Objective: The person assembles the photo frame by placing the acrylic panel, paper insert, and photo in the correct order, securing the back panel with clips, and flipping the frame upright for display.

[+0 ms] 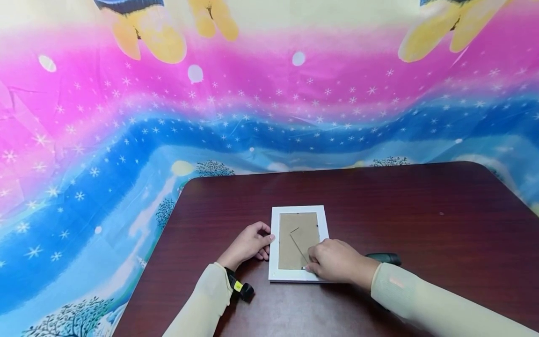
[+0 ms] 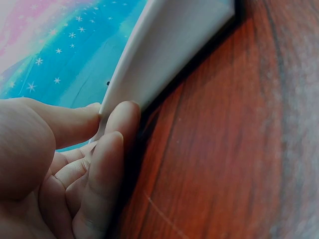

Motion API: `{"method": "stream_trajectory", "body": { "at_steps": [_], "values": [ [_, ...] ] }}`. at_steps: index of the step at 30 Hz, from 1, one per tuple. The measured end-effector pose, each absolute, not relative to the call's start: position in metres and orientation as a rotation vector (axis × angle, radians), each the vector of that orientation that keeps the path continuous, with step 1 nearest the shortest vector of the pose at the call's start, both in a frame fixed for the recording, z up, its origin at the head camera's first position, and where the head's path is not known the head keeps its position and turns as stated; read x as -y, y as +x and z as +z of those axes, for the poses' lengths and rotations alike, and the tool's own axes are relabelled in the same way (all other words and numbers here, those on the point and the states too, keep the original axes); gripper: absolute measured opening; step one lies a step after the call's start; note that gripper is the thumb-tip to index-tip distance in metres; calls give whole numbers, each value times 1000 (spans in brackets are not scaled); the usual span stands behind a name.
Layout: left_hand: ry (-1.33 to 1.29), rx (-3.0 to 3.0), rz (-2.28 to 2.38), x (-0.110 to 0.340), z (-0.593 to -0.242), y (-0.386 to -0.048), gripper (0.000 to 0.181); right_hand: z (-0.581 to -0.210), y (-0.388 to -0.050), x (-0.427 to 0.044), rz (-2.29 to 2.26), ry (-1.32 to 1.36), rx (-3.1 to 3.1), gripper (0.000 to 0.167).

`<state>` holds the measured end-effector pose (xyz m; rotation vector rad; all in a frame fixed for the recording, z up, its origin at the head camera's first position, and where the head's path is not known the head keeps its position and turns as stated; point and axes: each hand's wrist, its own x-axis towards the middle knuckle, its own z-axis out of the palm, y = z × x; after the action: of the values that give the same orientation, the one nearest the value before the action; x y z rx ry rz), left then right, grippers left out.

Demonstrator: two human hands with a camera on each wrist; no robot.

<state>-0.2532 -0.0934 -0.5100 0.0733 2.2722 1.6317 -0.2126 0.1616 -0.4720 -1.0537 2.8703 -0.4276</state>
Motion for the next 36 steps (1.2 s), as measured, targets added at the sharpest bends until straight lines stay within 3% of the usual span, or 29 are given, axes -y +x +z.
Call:
{"method": "stream_trajectory", "body": {
  "at_steps": [36],
  "values": [
    [87,-2285,1621,95,-509,-251,22,-470,-212,-163,-469,-1089,-2855,40]
  ]
}}
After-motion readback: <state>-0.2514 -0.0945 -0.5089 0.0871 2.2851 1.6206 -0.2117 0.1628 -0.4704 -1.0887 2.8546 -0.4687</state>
